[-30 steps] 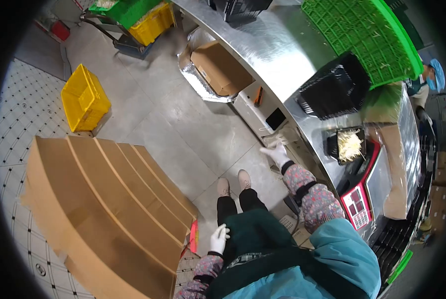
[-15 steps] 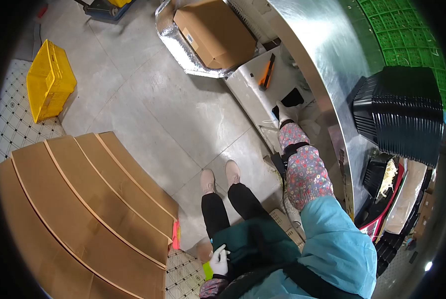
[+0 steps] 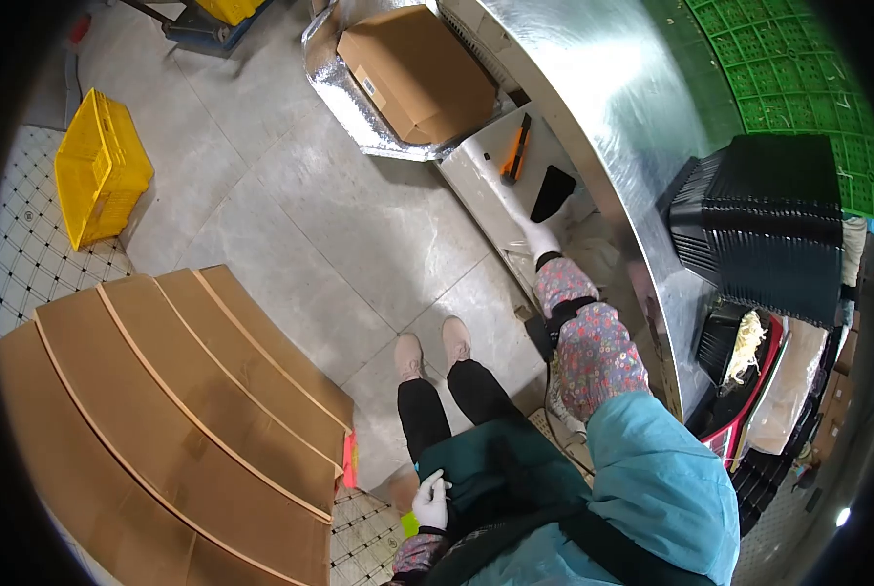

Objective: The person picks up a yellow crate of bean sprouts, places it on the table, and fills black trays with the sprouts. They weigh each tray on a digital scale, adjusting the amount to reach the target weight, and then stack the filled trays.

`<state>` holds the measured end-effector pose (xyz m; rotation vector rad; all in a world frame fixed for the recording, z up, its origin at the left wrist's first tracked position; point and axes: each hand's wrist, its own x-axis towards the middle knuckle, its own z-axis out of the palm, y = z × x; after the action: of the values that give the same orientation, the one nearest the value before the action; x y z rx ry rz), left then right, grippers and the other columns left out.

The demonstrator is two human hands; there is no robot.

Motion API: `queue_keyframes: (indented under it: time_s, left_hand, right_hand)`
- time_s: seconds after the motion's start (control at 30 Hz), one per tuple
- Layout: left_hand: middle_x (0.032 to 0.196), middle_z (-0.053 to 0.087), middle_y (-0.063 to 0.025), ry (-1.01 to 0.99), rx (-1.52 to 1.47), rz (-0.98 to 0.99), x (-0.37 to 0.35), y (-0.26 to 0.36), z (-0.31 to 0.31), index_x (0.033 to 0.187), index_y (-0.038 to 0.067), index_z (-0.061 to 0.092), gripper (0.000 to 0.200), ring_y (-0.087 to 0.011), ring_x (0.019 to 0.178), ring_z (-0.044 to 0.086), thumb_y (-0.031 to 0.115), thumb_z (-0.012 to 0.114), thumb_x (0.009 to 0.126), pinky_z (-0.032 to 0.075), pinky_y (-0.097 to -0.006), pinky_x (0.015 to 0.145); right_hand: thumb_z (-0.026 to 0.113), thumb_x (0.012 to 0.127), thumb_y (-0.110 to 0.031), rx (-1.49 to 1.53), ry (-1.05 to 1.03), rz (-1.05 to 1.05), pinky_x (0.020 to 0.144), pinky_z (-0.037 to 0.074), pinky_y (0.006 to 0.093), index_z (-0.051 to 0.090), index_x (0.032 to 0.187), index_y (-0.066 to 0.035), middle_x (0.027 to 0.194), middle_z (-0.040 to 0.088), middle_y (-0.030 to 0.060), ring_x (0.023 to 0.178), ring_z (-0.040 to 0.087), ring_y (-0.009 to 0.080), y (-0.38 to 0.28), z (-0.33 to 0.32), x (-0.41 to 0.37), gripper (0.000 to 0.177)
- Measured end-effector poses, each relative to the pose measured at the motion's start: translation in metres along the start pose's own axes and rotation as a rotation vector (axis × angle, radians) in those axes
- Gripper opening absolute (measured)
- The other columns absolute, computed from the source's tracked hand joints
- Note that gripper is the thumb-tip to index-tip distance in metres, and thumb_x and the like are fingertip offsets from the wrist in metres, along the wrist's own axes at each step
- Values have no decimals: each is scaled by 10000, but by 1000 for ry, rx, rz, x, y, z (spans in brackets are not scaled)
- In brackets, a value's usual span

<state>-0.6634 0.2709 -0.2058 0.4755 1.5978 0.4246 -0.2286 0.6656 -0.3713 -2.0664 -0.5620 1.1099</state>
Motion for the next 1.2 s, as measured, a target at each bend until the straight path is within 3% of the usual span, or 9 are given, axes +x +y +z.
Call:
queue_keyframes:
  time_s: [0.07,0.13,0.27,0.33,0.4,0.57,0.67,0.93,1.2]
  left_hand:
    - [857,682,-26,-5,-36,-40,0,13,3,1164,45,676,228,-69,713,589,102,587,962,478,-213,626]
    - [855,679,-31,-16,-44,-36,0,16,3,1160,44,676,224,-75,734,598,123,598,965,477,-215,621]
    - [859,682,-41,-65,-27,-28,1,19,-1,1178,23,651,238,-81,707,599,134,562,988,478,-215,606]
    - [879,683,-45,-88,-48,-70,2,17,-5,1194,25,643,250,-79,694,596,141,564,988,482,-216,600]
    - [911,683,-52,-118,-85,-132,2,14,-11,1211,23,634,263,-79,695,596,143,570,986,491,-217,600]
    - [937,705,-32,-161,5,-184,-2,15,-20,1243,89,613,295,-56,580,569,244,532,1005,415,-194,524]
    - [946,705,-35,-160,21,-222,-3,8,-27,1245,94,611,295,-63,595,590,248,530,1007,428,-200,529]
    - [960,706,-62,-158,67,-215,-2,0,-43,1244,84,605,283,-96,623,628,217,535,1004,468,-214,554]
    - [814,709,-91,-93,-78,-122,22,11,-49,1119,32,666,203,-120,567,614,139,555,986,498,-242,530]
  right_hand:
    - [735,735,-523,-649,459,-375,1151,236,388,152,1509,41,1510,313,244,1388,323,352,-31,23,-64,1122]
    - [717,757,-485,-857,306,-230,1175,166,473,109,1524,11,1552,223,248,1438,196,401,-25,56,-102,1097]
    - [682,781,-387,-854,-229,-133,1159,205,511,155,1522,-35,1539,242,268,1423,234,427,17,126,-195,975]
    - [688,785,-366,-835,-475,-241,1057,390,474,294,1496,-107,1420,441,260,1292,449,417,13,142,-246,853]
    - [692,788,-382,-720,-881,-141,1009,440,440,433,1413,-73,1276,578,231,1191,551,372,19,156,-277,743]
    - [684,769,-371,-664,-1158,-183,936,495,414,543,1319,-56,1191,643,199,1084,624,357,55,169,-310,650]
    - [686,754,-342,-737,-934,-271,908,508,406,623,1212,-50,1165,655,192,1065,630,354,66,152,-285,546]
    - [647,776,-299,-796,-304,-56,811,519,445,722,941,-96,999,689,197,958,655,363,92,49,-167,273]
    - [673,762,-324,-976,-504,34,836,527,451,734,938,-59,1000,687,216,981,660,364,40,47,-200,324]
